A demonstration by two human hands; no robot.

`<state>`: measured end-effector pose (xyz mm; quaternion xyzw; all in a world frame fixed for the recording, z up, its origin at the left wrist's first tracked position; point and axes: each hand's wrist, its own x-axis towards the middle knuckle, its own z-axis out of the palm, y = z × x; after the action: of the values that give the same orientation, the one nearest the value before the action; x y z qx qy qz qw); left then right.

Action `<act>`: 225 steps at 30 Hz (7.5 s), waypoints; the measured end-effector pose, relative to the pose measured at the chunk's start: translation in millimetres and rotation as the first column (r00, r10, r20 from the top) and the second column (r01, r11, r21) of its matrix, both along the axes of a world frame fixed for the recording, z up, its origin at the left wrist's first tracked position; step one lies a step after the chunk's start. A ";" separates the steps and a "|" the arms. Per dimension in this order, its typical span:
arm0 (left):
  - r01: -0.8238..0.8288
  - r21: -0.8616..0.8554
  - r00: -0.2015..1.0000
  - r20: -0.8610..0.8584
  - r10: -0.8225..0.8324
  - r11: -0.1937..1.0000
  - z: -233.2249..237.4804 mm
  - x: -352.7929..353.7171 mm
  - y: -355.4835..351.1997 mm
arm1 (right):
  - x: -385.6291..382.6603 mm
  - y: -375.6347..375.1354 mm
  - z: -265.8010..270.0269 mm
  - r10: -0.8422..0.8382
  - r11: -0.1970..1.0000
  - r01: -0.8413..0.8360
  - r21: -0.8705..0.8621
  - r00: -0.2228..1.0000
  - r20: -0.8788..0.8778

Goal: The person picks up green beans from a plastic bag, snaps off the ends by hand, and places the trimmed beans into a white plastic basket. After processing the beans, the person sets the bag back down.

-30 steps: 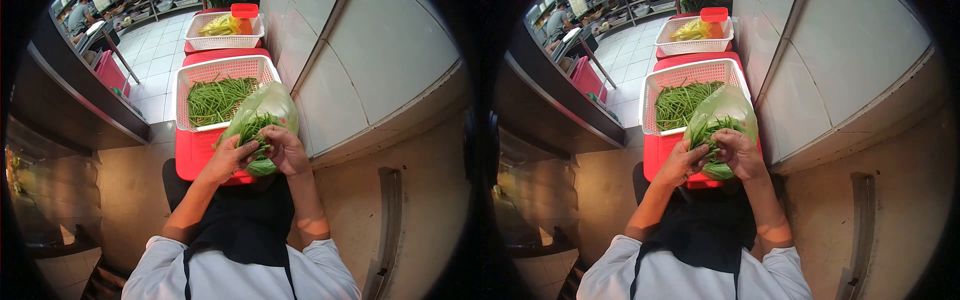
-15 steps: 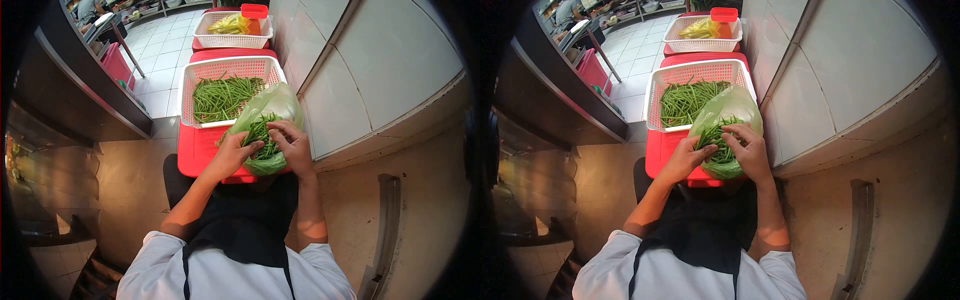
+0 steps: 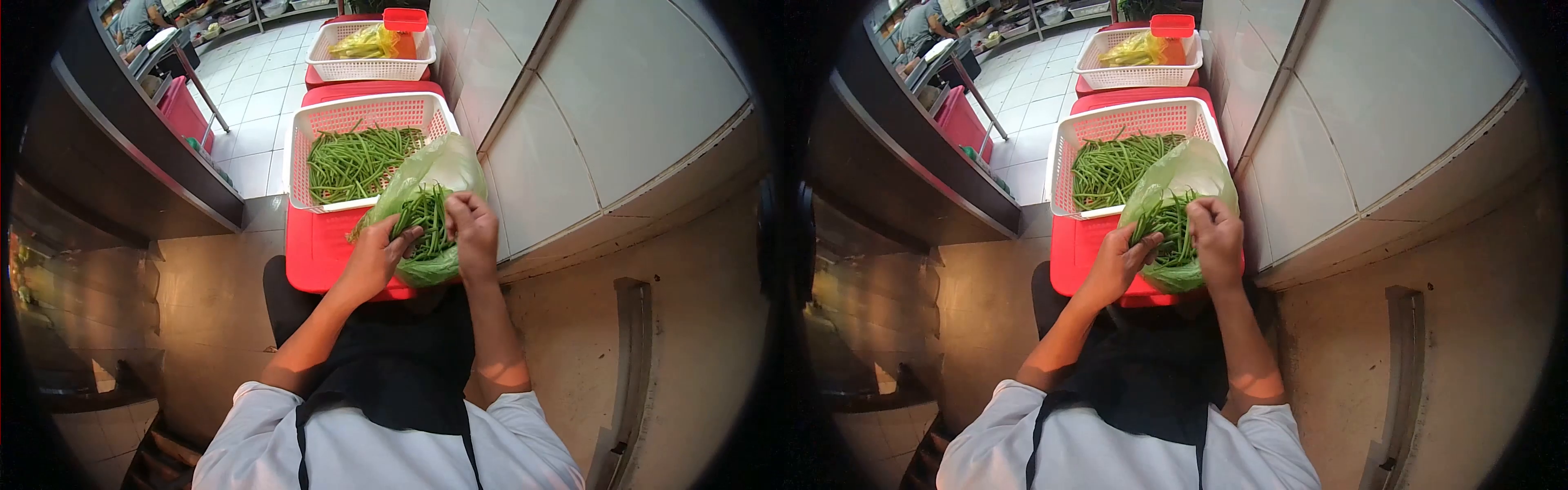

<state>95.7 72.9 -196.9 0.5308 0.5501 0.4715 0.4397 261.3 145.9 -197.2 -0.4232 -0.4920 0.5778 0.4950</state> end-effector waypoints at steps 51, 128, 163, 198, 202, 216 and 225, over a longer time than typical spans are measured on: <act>0.155 -0.262 0.867 0.498 -0.004 0.953 2.4 -3.5 -0.1 | 5.9 1.3 31.7 -0.138 0.827 -0.190 0.529 0.844 0.519; -0.038 0.247 0.794 -0.580 0.179 0.968 4.6 -1.2 -9.6 | 12.0 -21.1 51.6 -0.231 0.486 -0.610 0.626 0.601 0.765; 0.235 -0.232 0.801 0.597 -0.052 0.944 -5.1 -6.9 0.2 | 21.8 -22.1 50.0 -0.188 0.523 -0.593 0.612 0.620 0.762; 0.225 -0.251 0.222 0.954 0.201 0.942 -15.3 -1.1 7.2 | -9.8 -33.3 1.3 -0.275 0.816 -0.102 0.570 0.797 0.538; 0.249 -0.250 0.225 0.955 0.195 0.936 -18.4 -3.8 5.5 | -7.8 -31.3 -3.1 -0.232 0.851 -0.088 0.518 0.821 0.521; 0.156 -0.180 0.219 0.965 0.143 0.971 -12.9 7.1 8.0 | -19.8 -44.3 15.2 -0.340 0.638 -0.327 0.698 0.693 0.636; 0.224 -0.108 0.231 0.971 0.055 0.969 -10.4 7.3 9.8 | -10.3 -39.6 6.8 -0.360 0.776 -0.040 0.629 0.791 0.494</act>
<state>103.0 82.6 -207.3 0.1011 0.1797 0.6078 0.7668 251.0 106.3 -190.4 -0.4407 -0.7394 0.1798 0.4762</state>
